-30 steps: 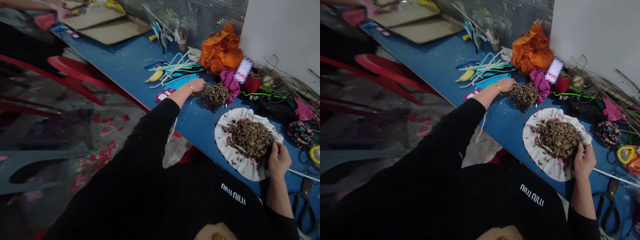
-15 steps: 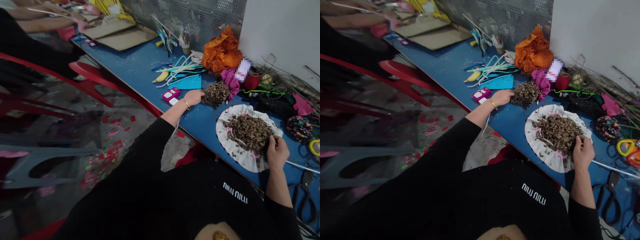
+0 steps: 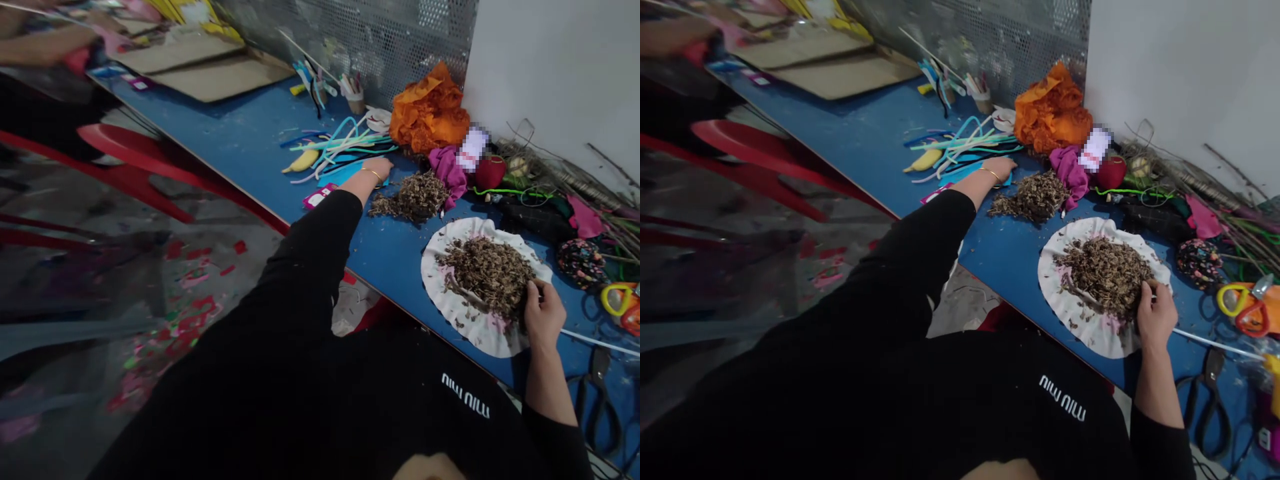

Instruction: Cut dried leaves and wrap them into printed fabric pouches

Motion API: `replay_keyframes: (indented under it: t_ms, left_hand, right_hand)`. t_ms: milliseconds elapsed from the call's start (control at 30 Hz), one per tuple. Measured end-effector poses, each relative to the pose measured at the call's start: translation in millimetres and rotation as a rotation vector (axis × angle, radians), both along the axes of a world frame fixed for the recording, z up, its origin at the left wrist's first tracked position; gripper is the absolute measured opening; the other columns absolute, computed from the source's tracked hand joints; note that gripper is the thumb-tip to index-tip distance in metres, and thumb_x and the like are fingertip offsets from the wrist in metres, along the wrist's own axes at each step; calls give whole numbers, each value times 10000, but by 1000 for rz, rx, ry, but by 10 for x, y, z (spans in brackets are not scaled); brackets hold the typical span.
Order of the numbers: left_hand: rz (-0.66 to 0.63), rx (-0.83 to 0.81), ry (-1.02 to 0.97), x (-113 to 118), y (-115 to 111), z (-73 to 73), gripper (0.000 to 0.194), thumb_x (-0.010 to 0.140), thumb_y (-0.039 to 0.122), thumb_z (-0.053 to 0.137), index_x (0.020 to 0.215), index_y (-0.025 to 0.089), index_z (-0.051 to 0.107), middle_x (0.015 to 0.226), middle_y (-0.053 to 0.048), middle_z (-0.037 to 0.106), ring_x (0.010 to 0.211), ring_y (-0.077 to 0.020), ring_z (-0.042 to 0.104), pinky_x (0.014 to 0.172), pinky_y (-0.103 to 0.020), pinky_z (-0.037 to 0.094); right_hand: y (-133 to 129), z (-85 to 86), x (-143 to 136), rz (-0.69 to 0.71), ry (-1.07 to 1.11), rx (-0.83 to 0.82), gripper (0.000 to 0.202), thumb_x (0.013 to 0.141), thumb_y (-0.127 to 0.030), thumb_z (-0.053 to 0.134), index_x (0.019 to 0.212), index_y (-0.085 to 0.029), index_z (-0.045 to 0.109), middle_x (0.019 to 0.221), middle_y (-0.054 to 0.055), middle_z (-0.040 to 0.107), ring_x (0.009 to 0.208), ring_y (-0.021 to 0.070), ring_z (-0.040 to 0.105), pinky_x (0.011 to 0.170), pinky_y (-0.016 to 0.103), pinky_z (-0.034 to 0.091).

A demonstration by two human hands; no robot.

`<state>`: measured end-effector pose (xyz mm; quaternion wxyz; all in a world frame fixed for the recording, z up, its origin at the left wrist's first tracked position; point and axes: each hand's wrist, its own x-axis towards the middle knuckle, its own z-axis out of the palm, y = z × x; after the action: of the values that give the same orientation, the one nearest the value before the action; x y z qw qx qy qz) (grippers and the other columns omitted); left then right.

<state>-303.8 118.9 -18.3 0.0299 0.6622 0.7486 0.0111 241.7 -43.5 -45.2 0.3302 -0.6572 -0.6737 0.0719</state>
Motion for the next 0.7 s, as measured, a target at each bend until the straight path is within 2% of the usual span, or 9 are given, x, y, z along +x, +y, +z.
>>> replay_keyframes:
  t_ms: [133,367,500,600,700]
  left_hand:
    - [80,9,69,-41,15,11,473,894,103,434,1250,81,745,1244,-233,732,1245,-317,647,1023,-411,493]
    - [19,50,49,-24,-53,87,475,972,102,338,1265,51,709,1304,-270,689,1289,-351,623,1062,-473,446]
    - [132,166,-102,30,-111,218,431,979,133,410,1321,92,669,1216,-208,747,1208,-324,664,1040,-478,480]
    - [144,241,-197,142,-234,369,365,973,147,460,1230,136,719,1112,-135,784,1047,-252,719,960,-393,541]
    - [137,318,-541,399,-476,531,301,955,139,498,1117,105,750,1006,-113,789,780,-163,727,756,-272,569]
  right_hand:
    - [5,-19,18,-17,6,-35,658,936,-737,408,1002,-170,735,984,151,764,792,235,613,764,351,435]
    - [19,-27,53,-16,5,-54,639,937,-722,425,1035,-171,733,1020,160,767,875,267,652,813,366,455]
    - [14,-21,44,-12,0,-41,646,944,-720,419,1027,-163,735,1045,171,771,924,280,669,833,372,463]
    - [11,-17,34,4,0,9,635,957,-705,428,1020,-157,742,1025,167,774,904,268,671,821,366,470]
    - [11,-14,32,2,11,114,602,970,-680,459,1005,-155,751,965,143,765,827,234,653,763,340,473]
